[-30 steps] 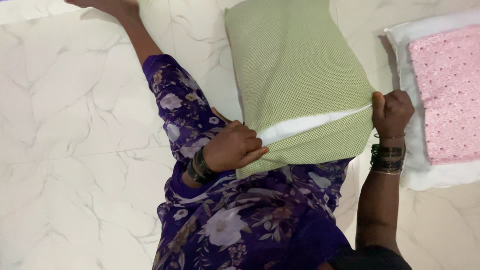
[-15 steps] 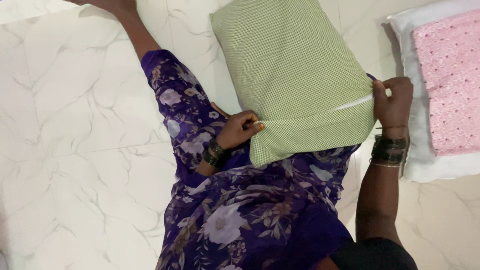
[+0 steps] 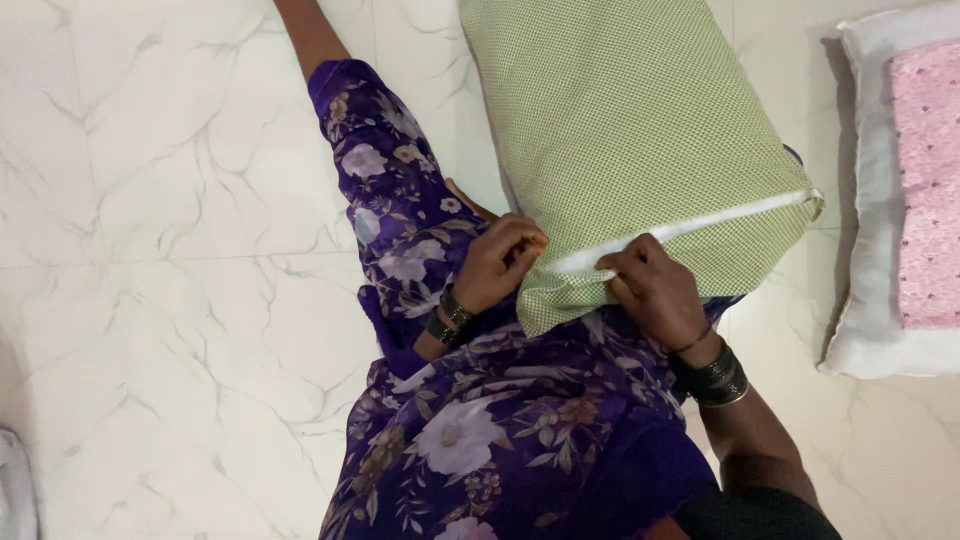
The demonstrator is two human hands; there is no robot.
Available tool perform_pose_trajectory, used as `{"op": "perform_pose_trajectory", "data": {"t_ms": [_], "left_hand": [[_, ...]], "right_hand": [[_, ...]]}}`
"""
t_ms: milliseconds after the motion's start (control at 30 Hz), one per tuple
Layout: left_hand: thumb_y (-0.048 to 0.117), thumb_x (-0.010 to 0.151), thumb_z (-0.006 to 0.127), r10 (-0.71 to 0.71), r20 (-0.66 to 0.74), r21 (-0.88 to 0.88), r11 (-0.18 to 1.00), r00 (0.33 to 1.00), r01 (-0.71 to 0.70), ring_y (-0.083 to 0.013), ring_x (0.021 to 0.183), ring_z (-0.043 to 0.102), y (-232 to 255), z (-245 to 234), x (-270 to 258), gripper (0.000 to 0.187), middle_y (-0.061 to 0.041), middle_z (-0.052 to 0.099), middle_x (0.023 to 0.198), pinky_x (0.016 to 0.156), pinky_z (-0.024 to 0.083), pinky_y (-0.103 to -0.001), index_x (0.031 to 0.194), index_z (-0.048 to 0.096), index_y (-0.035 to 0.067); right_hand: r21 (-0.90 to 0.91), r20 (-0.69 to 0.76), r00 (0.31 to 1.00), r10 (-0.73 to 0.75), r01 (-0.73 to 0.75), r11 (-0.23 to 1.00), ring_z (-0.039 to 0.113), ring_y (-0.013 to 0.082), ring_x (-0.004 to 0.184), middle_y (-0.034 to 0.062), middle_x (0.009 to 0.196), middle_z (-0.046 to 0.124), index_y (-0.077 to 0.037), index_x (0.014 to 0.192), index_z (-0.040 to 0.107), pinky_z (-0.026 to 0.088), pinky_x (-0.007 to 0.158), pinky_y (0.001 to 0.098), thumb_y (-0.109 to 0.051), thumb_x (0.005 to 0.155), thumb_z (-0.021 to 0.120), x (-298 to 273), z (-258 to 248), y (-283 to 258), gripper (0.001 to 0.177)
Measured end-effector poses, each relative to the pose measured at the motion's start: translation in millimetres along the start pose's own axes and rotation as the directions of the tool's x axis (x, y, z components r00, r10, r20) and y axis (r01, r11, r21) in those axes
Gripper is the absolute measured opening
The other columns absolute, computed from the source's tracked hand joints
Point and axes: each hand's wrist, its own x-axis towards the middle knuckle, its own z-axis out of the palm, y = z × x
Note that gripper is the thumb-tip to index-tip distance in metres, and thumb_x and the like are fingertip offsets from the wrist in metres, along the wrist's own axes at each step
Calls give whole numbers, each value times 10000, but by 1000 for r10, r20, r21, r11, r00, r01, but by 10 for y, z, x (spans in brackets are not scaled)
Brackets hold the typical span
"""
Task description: The person inserts a white pillow into a green patterned pillowcase while sitting on the floor. They align the corners, push the pillow inside, and zip the case closed.
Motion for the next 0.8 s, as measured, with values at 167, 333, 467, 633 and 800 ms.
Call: {"op": "perform_pose_trajectory", "data": {"t_ms": [167, 333, 467, 633, 800], "left_hand": [[291, 829, 859, 27, -46, 293, 956, 999, -13, -191, 814, 670, 97, 73, 9, 331, -34, 670, 967, 702, 546, -349, 1045, 699, 98], [292, 813, 838, 156, -77, 382, 917, 985, -115, -253, 857, 666, 146, 229, 91, 374, -64, 661, 957, 708, 553, -393, 1074, 675, 79], [150, 848, 768, 81, -161, 397, 918, 984, -11, -252, 863, 693, 68, 195, 112, 224, -58, 703, 942, 710, 563, -386, 1056, 704, 98], [106, 895, 736, 98, -180, 211, 976, 979, -59, -217, 834, 713, -66, 73, 64, 205, -80, 713, 945, 732, 578, -357, 1087, 674, 71], [78, 945, 713, 52, -120, 110, 993, 991, -39, -189, 781, 712, -60, 102, 33, 154, -73, 694, 957, 682, 572, -328, 1089, 658, 67]], "right_hand": [[190, -119, 992, 52, -28, 981, 671, 165, 717, 74, 1188, 631, -117, 1113, 727, 576, 637, 307, -106, 903, 730, -39, 33, 32, 210], [299, -150, 989, -3, 48, 953, 697, 158, 792, 59, 1102, 700, -88, 1160, 701, 581, 684, 287, -80, 957, 688, 1, 55, -44, 203], [304, -33, 999, 16, -6, 953, 673, 156, 690, 57, 960, 708, -77, 1167, 714, 543, 607, 286, -185, 895, 769, 38, -6, -156, 299], [-88, -247, 955, -164, 147, 985, 630, 249, 826, 25, 956, 715, -106, 1092, 733, 515, 703, 387, -243, 890, 780, 76, -94, -357, 248], [-118, -249, 942, -227, 203, 972, 627, 251, 888, 34, 1022, 717, -107, 1116, 737, 517, 745, 374, -189, 957, 748, 146, -44, -471, 179]]}}
